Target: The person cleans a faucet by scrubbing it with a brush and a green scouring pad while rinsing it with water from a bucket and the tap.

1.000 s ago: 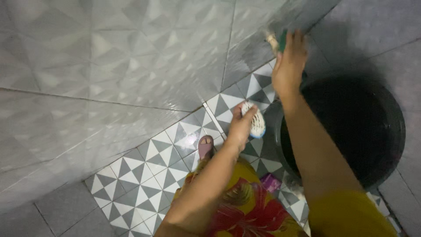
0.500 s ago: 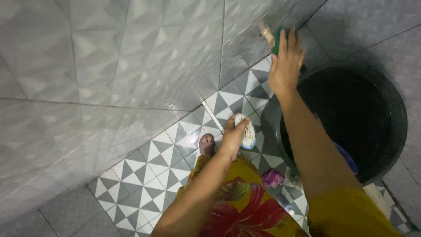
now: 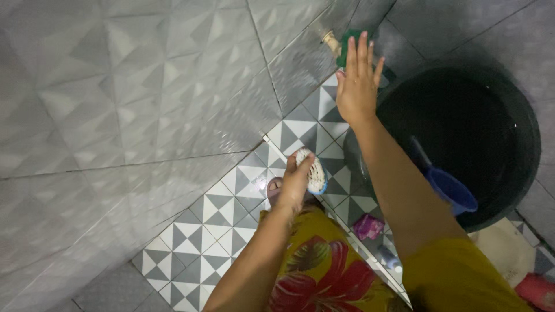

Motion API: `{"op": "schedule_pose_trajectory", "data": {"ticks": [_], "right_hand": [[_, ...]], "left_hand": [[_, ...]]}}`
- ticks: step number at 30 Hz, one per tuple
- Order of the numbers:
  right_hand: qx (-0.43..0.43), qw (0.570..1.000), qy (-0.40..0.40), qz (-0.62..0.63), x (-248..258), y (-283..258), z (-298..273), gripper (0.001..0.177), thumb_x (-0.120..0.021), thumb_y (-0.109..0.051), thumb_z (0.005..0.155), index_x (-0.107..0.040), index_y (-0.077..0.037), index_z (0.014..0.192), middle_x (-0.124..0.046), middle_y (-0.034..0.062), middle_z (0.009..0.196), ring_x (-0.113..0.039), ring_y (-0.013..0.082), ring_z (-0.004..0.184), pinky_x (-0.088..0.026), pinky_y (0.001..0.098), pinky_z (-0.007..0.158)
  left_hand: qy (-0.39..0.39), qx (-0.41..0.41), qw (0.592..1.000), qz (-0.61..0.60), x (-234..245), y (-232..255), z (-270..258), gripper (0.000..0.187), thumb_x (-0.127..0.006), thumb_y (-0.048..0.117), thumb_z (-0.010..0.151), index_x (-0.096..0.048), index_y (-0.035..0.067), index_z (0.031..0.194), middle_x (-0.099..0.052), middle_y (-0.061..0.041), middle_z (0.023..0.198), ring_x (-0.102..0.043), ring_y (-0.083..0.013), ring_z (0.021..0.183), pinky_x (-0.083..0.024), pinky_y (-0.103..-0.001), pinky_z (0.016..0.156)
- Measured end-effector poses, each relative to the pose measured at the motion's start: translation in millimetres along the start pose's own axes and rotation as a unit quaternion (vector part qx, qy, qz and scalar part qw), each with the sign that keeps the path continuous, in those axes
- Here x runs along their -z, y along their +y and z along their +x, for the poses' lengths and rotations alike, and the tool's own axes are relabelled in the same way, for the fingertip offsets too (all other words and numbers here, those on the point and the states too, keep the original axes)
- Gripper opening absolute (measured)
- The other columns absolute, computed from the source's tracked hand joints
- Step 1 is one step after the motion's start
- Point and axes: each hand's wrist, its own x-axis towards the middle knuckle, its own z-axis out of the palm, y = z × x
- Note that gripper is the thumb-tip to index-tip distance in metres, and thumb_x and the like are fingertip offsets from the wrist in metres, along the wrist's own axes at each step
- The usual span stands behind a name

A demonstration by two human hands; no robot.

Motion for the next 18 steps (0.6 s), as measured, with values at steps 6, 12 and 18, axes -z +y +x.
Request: {"op": "schedule_pose_trajectory", "data": {"ticks": [6, 12, 18], "right_hand": [[-0.135, 0.98, -0.037, 0.141, -50.6, 50.4, 51.8, 0.051, -0.043, -0.028, 0.117, -0.033, -0.009, 0.162, -0.033, 0.0142, 0.17, -0.025, 0.0339, 0.161, -0.015, 0.0674, 0.127], [-0.094, 0.987, -0.066, 0.113, -16.4, 18.4, 12.5, 0.047, -0.037, -0.023, 0.116, -0.037, -0.009, 0.161, -0.026, 0.0161, 0.172, -0.02, 0.0344, 0.161, -0.016, 0.063, 0.128], [-0.023, 0.995, 0.065, 0.074, -24.3, 21.8, 19.9, 0.055, -0.04, -0.024, 0.114, -0.041, 0.005, 0.161, -0.034, 0.0307, 0.165, -0.031, 0.0409, 0.15, -0.025, 0.0604, 0.117]], "left_hand": [[0.028, 0.053, 0.998, 0.019, 4.2, 2.5, 2.1, 0.065, -0.068, 0.04, 0.088, -0.049, 0.012, 0.143, -0.063, -0.009, 0.112, -0.06, -0.0221, 0.097, -0.05, -0.037, 0.08], [0.01, 0.03, 0.999, 0.025, -0.3, 9.2, 0.0, 0.068, -0.068, 0.039, 0.089, -0.047, 0.011, 0.148, -0.066, -0.01, 0.128, -0.064, -0.0219, 0.116, -0.051, -0.034, 0.097], [0.036, 0.042, 0.994, 0.09, 3.4, 26.1, 3.5, 0.067, -0.064, 0.04, 0.091, -0.045, 0.01, 0.148, -0.067, -0.014, 0.128, -0.065, -0.024, 0.115, -0.052, -0.036, 0.098]]}}
